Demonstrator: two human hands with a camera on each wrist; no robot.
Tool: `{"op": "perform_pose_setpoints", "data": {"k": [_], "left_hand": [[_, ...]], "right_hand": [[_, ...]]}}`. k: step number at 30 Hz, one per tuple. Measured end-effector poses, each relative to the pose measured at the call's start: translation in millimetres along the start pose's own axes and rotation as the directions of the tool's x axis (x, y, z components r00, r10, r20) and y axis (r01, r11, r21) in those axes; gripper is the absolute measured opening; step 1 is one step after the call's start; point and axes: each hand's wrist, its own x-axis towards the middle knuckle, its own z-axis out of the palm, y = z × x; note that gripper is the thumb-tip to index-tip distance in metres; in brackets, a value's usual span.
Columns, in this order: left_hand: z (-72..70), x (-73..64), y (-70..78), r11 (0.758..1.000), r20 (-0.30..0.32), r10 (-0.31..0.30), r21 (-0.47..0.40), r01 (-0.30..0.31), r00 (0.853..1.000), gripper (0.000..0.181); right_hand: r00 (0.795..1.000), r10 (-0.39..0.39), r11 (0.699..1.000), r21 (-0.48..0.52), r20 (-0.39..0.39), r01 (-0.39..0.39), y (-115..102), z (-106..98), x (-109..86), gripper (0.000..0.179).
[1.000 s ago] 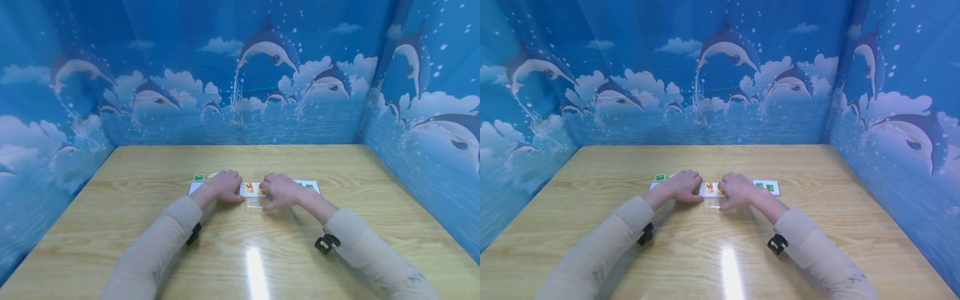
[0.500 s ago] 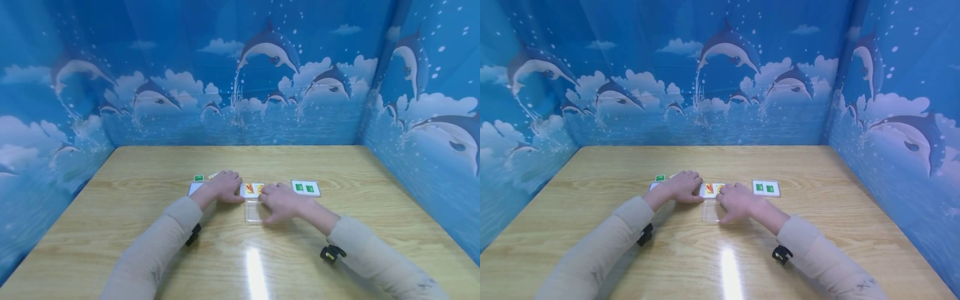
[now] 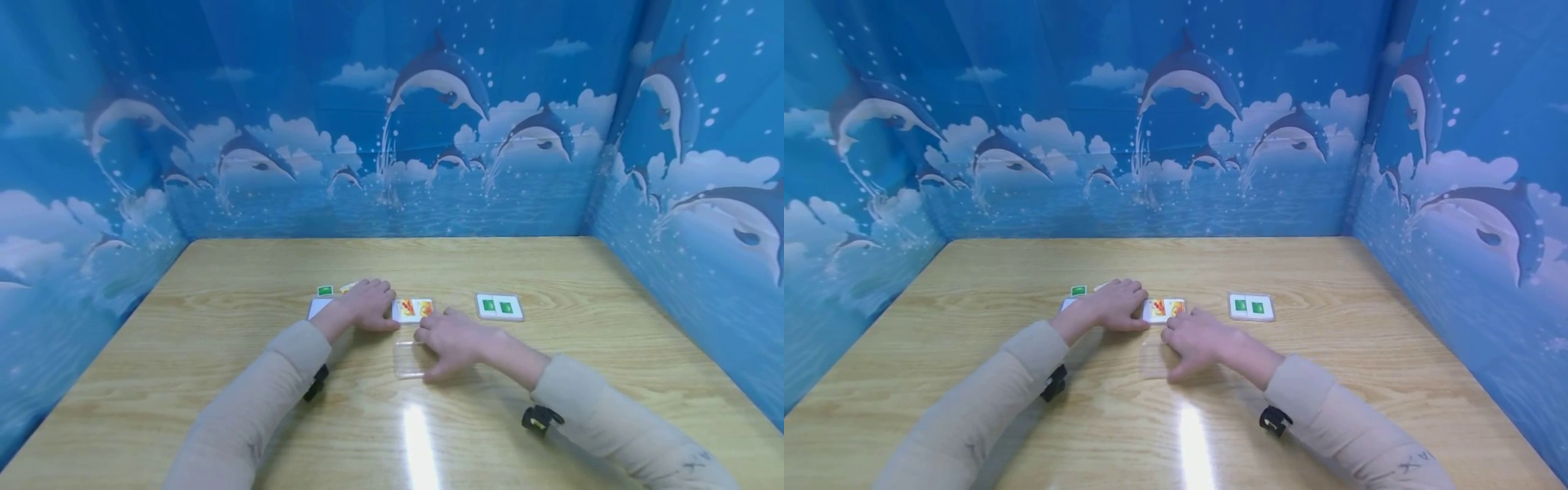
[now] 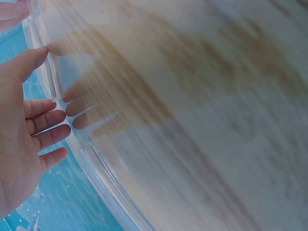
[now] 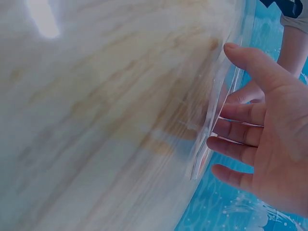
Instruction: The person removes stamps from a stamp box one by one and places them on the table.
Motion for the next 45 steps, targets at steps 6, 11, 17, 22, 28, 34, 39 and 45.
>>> {"op": "perform_pose_setpoints", "data": {"k": [6,11,17,22,28,34,39,45], "left_hand": [[0.5,-0.6,0.1,1.0,-0.006,0.002,0.009,-0.002,1.0,0.061],[0.1,-0.9,0.5,1.0,0.0,-0.003,-0.001,0.003,1.0,0.063],[0.1,-0.1,0.1,1.0,0.01,-0.006,0.006,0.005,1.0,0.064],[-0.2,0.3,0.0,1.0,0.012,-0.004,-0.001,0.004,1.0,0.064],[-1.0,0.4,-0.1,1.0,0.011,-0.006,0.002,0.006,1.0,0.064],[-3.8,-0.7,0.4,1.0,0.004,-0.006,0.023,0.006,1.0,0.064],[-3.1,-0.7,0.6,1.0,0.015,-0.013,0.016,0.013,1.0,0.064],[-1.3,-0.2,0.7,1.0,0.026,-0.014,0.005,0.014,1.0,0.065]], "right_hand": [[1.0,-0.012,1.0,0.002,0.004,0.012,-3.9,0.7,1.0,0.067],[1.0,-0.011,1.0,0.009,0.005,0.011,-4.6,0.6,1.3,0.066],[1.0,-0.007,1.0,0.016,0.008,0.007,-4.9,0.3,1.7,0.066],[1.0,-0.006,1.0,0.021,0.006,0.006,-5.6,0.1,1.7,0.066],[1.0,-0.01,1.0,0.019,-0.001,0.01,-4.9,0.4,2.3,0.066],[1.0,-0.013,1.0,0.022,-0.004,0.013,-3.6,0.6,2.5,0.066],[1.0,-0.006,0.999,0.045,0.009,0.006,-3.4,-0.2,1.4,0.069],[1.0,0.03,0.995,0.094,0.002,-0.03,2.7,-3.7,0.7,0.072]]}}
